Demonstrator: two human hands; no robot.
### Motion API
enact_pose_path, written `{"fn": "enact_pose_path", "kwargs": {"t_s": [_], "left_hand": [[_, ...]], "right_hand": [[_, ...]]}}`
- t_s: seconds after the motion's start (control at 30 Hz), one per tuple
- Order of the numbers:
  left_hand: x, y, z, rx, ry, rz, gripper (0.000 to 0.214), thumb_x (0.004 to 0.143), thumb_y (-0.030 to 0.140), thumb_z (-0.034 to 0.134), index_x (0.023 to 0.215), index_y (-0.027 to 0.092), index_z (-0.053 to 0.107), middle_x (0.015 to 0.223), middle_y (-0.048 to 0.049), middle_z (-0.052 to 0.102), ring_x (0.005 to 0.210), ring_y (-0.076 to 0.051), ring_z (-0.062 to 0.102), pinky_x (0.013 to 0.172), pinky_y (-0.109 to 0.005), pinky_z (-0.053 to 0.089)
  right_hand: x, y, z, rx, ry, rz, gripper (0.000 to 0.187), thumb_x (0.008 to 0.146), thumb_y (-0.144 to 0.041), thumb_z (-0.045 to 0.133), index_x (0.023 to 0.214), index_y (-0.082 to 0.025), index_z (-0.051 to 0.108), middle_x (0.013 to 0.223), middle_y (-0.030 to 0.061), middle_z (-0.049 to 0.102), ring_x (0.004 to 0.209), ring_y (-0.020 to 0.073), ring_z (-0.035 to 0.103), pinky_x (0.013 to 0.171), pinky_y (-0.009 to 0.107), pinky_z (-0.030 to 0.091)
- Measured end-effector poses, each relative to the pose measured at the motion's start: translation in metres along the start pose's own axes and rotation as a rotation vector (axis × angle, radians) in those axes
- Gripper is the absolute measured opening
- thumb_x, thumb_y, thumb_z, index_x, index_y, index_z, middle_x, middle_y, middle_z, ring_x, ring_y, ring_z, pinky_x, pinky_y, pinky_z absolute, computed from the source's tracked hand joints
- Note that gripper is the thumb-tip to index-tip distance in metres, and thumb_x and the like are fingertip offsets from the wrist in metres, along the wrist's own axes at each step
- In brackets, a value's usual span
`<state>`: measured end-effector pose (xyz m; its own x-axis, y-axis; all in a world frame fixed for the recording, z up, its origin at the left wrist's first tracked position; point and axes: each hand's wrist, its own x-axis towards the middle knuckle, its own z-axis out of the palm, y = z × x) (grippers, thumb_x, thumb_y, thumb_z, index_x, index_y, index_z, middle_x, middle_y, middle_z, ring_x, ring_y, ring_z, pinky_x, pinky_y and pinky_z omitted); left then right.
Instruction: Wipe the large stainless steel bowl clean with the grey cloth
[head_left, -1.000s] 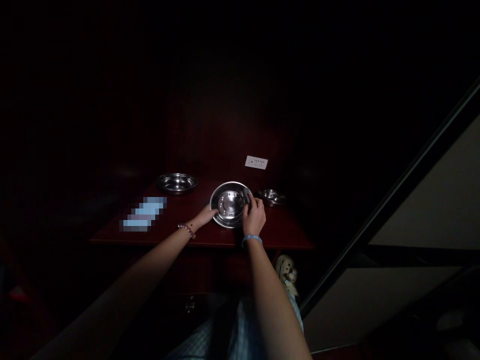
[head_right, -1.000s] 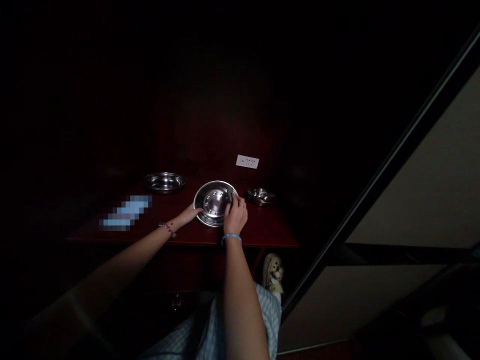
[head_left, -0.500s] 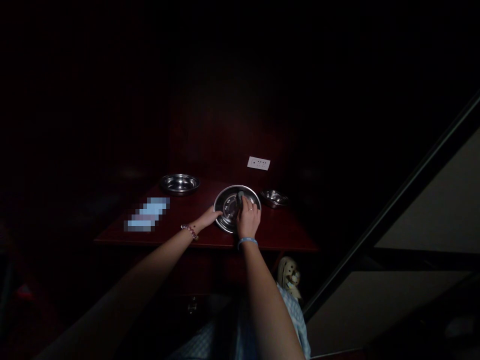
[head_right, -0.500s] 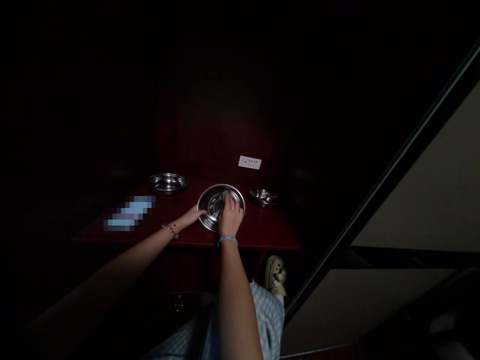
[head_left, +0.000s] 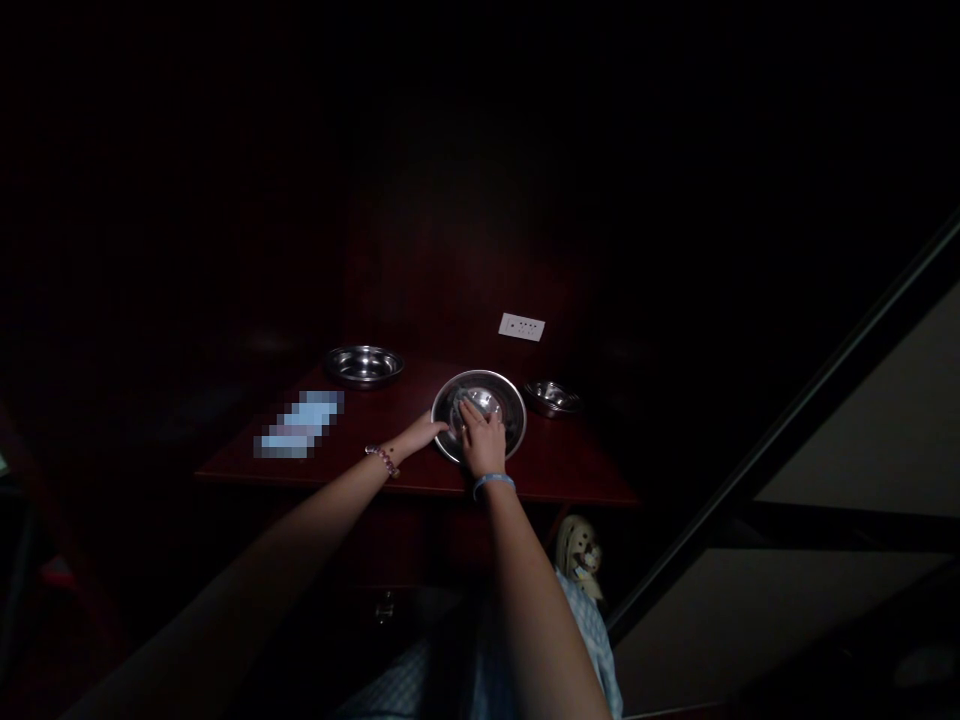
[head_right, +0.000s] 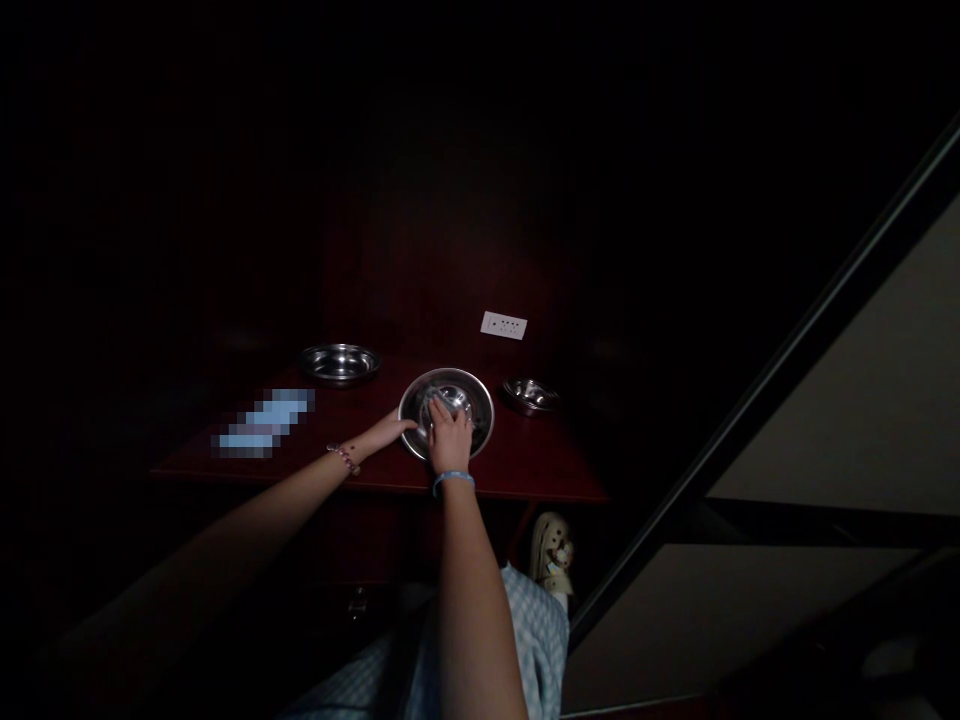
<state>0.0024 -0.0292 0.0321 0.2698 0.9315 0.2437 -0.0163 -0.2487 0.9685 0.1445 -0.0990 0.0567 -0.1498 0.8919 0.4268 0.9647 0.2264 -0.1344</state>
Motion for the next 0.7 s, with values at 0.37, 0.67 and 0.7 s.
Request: {"fn": "enact_pose_path", "kwargs": {"t_s": [0.37,0.67,0.7], "left_hand": [[0.010,-0.015,-0.004,0.002,0.008,0.059,0.042,0.065,0.005,0.062,0.106,0.012,0.070,0.104,-0.0097,0.078,0.109,-0.029,0.069,0.110,-0.048,0.048],[0.010,-0.020,-0.007,0.037,0.076,0.084,0.050,0.065,0.007,0.061,0.115,0.012,0.068,0.113,-0.0109,0.077,0.112,-0.028,0.068,0.110,-0.046,0.048],[0.010,-0.020,-0.007,0.040,0.073,0.084,0.051,0.065,0.007,0.061,0.115,0.012,0.069,0.112,-0.0106,0.077,0.112,-0.028,0.069,0.110,-0.046,0.048]], "right_hand": [[-0.005,-0.004,-0.022,-0.129,-0.206,-0.138,0.056,0.094,-0.010,0.044,0.146,-0.026,0.057,0.152,-0.0013,0.056,0.134,0.0284,0.047,0.109,0.044,0.039],[-0.011,0.004,-0.037,-0.095,-0.297,0.015,0.037,0.096,-0.025,0.051,0.124,-0.026,0.075,0.132,0.0096,0.070,0.127,0.0234,0.060,0.107,0.034,0.042],[-0.011,0.003,-0.038,-0.090,-0.288,0.032,0.036,0.096,-0.026,0.051,0.121,-0.024,0.076,0.130,0.0110,0.070,0.124,0.0239,0.062,0.105,0.033,0.043]]}}
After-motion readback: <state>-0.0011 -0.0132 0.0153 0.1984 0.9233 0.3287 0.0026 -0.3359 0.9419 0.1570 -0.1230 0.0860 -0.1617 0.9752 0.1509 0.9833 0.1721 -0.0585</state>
